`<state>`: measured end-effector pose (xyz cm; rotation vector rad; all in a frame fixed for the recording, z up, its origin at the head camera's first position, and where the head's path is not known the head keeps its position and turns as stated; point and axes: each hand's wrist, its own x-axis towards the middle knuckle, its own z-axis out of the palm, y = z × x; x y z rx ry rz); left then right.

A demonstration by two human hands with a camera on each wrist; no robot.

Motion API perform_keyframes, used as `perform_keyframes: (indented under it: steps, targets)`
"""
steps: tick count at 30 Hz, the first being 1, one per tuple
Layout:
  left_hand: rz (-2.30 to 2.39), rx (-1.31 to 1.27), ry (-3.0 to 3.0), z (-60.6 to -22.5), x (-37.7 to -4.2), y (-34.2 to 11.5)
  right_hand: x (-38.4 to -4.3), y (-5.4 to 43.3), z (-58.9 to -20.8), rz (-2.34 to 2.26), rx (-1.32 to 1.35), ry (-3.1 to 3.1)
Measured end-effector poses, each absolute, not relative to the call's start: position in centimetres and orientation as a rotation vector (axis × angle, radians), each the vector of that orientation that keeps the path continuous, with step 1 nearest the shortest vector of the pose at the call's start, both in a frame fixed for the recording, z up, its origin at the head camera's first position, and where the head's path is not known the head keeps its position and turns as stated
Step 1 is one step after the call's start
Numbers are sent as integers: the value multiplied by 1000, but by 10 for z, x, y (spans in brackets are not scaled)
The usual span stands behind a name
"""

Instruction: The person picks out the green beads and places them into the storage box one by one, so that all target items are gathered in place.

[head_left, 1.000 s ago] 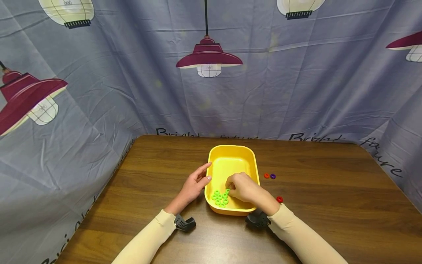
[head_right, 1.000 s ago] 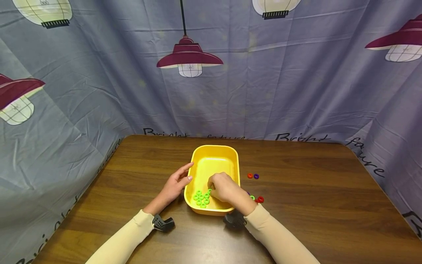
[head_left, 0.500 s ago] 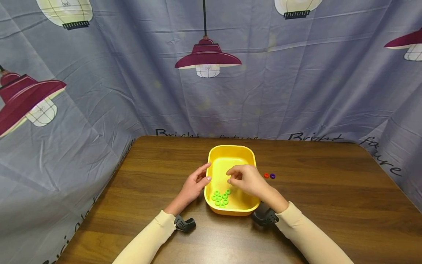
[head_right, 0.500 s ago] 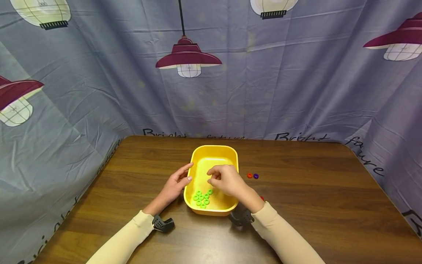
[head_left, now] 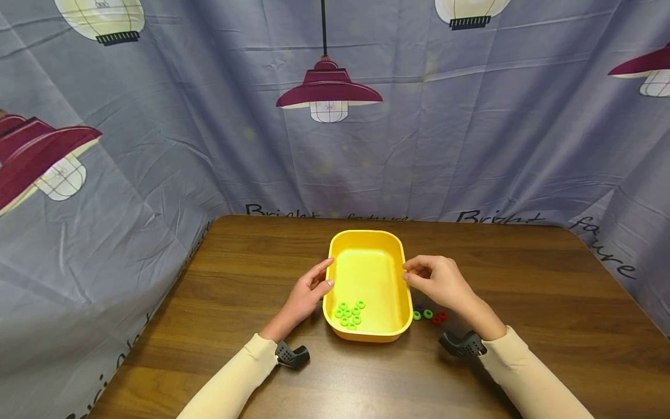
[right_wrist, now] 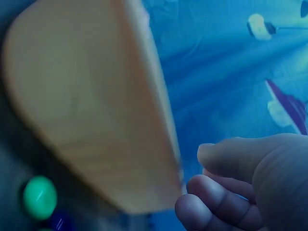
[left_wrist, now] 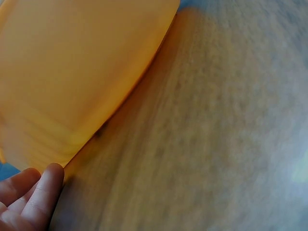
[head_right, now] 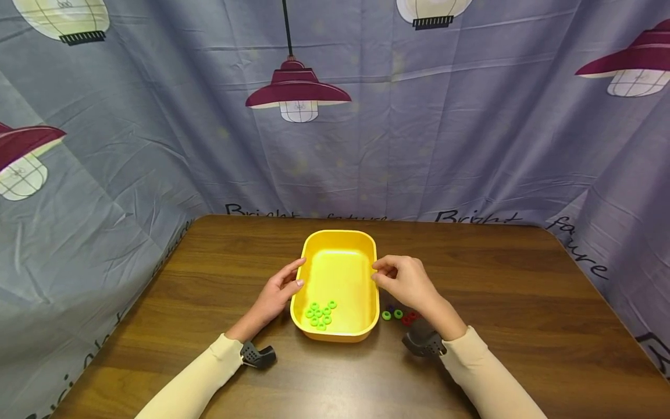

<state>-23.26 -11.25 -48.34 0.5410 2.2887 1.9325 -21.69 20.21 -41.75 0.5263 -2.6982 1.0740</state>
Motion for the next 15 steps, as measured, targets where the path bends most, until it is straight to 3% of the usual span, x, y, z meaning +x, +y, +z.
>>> perform_keyframes:
  steps: [15]
  targets:
    - [1934, 528, 2302, -482, -233, -112, -195, 247, -451, 984, 557, -2817]
